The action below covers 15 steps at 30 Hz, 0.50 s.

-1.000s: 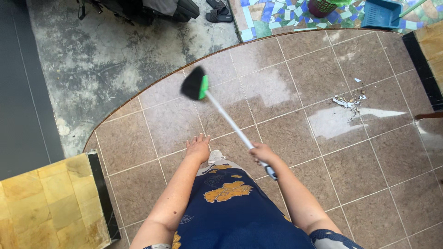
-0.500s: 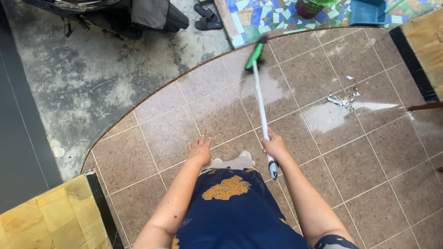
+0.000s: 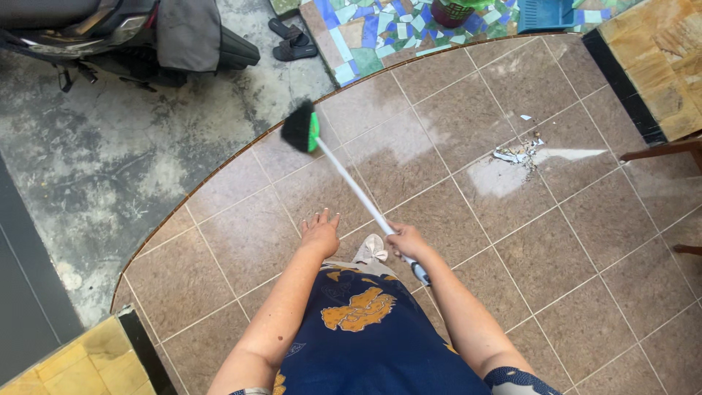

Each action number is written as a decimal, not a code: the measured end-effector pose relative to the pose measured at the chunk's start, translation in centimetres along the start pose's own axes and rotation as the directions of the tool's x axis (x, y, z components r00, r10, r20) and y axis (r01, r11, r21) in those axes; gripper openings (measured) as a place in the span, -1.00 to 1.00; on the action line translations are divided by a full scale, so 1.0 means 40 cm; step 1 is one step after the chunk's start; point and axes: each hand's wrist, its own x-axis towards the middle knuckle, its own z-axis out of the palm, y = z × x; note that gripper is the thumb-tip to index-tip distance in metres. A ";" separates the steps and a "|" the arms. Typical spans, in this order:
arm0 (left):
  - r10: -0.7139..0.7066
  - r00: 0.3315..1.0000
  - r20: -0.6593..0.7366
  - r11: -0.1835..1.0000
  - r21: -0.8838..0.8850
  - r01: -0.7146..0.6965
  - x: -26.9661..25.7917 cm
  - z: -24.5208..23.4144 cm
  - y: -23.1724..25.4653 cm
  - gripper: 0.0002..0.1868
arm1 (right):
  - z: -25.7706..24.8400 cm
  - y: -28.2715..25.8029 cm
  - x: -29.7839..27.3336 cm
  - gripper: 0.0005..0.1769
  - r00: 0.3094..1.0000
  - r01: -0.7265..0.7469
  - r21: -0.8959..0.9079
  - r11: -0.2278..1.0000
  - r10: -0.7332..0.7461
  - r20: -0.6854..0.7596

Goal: The person sweeps debris across a tiled floor using a broom, moving around wooden chairs and a table while gathering the material into a central area.

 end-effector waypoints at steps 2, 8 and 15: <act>0.004 1.000 0.018 1.000 0.005 -0.004 0.025 -0.020 0.031 -0.23 | -0.097 0.010 0.020 -0.24 0.999 0.004 0.014 1.000 -0.003 -0.043; -0.014 0.997 0.082 0.999 0.038 0.011 0.079 -0.085 0.121 -0.22 | -0.394 0.002 0.100 -0.27 0.959 -0.093 0.178 0.980 0.136 -0.248; -0.004 0.999 0.050 0.997 0.074 0.000 0.143 -0.118 0.170 -0.22 | -0.565 -0.058 0.131 -0.35 0.869 -0.030 0.057 0.998 0.054 -0.491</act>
